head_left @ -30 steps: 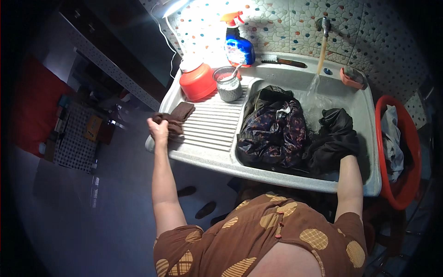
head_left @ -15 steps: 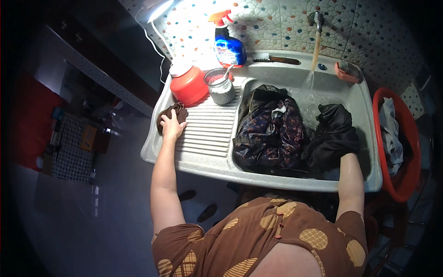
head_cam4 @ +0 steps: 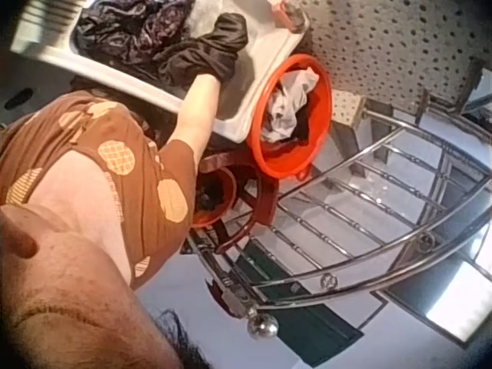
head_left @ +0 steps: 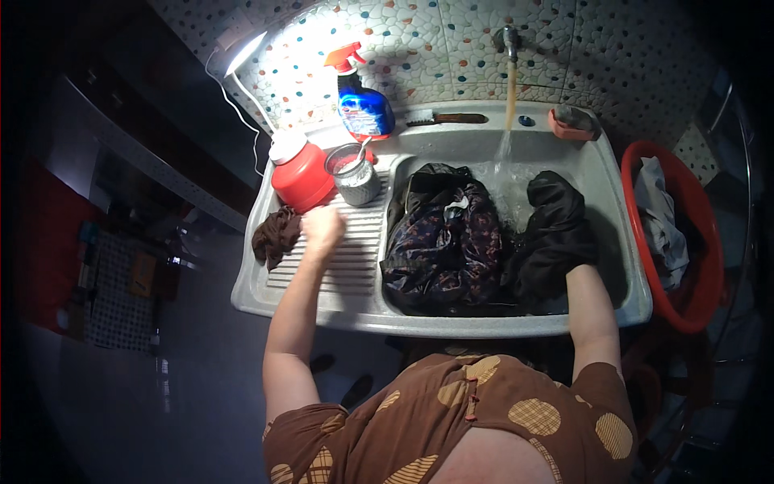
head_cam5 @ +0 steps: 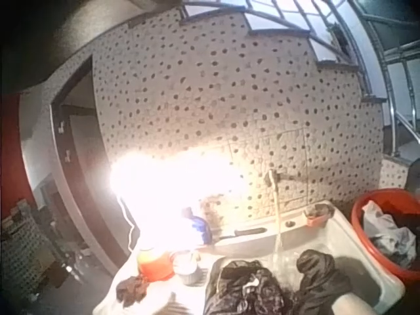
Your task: Hand washing various items of clothing in a laundry sink and rinsing them in a red basin.
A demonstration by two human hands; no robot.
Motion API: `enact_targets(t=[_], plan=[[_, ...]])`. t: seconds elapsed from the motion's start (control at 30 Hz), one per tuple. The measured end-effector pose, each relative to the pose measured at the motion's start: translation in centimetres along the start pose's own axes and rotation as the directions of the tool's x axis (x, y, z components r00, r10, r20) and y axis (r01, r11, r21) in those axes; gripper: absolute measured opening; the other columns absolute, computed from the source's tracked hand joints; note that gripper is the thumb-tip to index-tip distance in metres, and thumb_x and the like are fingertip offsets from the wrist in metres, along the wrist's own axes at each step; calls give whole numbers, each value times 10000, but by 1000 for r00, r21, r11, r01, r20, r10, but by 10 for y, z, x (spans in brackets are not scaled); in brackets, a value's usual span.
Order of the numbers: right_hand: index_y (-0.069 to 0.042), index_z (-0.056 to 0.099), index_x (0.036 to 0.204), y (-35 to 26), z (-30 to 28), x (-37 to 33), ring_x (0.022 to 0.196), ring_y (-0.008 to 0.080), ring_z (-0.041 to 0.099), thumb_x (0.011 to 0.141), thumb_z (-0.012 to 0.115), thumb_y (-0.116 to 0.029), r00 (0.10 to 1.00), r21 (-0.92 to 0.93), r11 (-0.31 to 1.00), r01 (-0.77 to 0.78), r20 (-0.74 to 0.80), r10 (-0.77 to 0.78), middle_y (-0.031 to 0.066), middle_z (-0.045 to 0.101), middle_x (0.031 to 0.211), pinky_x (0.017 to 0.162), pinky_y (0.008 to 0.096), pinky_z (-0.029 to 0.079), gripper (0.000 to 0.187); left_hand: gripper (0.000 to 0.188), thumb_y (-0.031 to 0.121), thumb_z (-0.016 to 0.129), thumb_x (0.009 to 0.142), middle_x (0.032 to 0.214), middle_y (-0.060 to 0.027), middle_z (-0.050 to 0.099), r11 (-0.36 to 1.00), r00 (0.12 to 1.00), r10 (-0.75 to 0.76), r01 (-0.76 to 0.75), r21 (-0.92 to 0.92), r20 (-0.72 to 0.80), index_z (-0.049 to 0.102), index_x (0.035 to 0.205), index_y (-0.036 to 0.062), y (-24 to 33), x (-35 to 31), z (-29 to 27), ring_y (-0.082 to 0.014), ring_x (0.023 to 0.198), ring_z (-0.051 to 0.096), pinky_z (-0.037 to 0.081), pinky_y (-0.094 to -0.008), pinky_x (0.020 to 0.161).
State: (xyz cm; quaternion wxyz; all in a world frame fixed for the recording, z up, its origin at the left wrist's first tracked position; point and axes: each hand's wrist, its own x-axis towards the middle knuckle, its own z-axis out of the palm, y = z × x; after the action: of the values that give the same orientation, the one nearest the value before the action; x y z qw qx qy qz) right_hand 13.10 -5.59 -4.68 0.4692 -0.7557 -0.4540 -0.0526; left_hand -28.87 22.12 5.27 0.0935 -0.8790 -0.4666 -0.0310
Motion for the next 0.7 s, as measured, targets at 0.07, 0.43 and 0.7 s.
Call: enact_targets(t=[0.07, 0.43, 0.7], plan=[[-72, 537, 956, -13, 9, 4, 805, 251, 582, 880, 486, -189, 1000, 1, 1000, 19, 5, -19, 85, 596, 874, 703, 353, 446, 149, 299, 259, 625, 795, 641, -205, 585, 774, 858, 316, -480, -413, -405, 581, 624, 17, 51, 2, 5, -368, 620, 596, 448, -472, 574], [-69, 534, 939, -41, 28, -8, 789, 261, 584, 869, 503, -192, 999, -34, 999, 37, 25, -36, 85, 596, 861, 689, 361, 447, 145, 308, 231, 496, 916, 965, -251, 597, 299, 982, 123, -174, -938, -143, 508, 1024, -57, 333, -31, -18, -387, 928, 584, 461, -419, 791], [-67, 531, 927, -41, 31, 5, 777, 268, 586, 862, 516, -194, 998, -8, 1000, 8, 59, -7, 85, 596, 852, 678, 366, 447, 144, 486, 412, 485, 902, 685, -229, 588, 204, 966, 254, -4, -979, 49, 595, 730, -29, 341, -22, -37, -392, 701, 593, 446, -438, 620]])
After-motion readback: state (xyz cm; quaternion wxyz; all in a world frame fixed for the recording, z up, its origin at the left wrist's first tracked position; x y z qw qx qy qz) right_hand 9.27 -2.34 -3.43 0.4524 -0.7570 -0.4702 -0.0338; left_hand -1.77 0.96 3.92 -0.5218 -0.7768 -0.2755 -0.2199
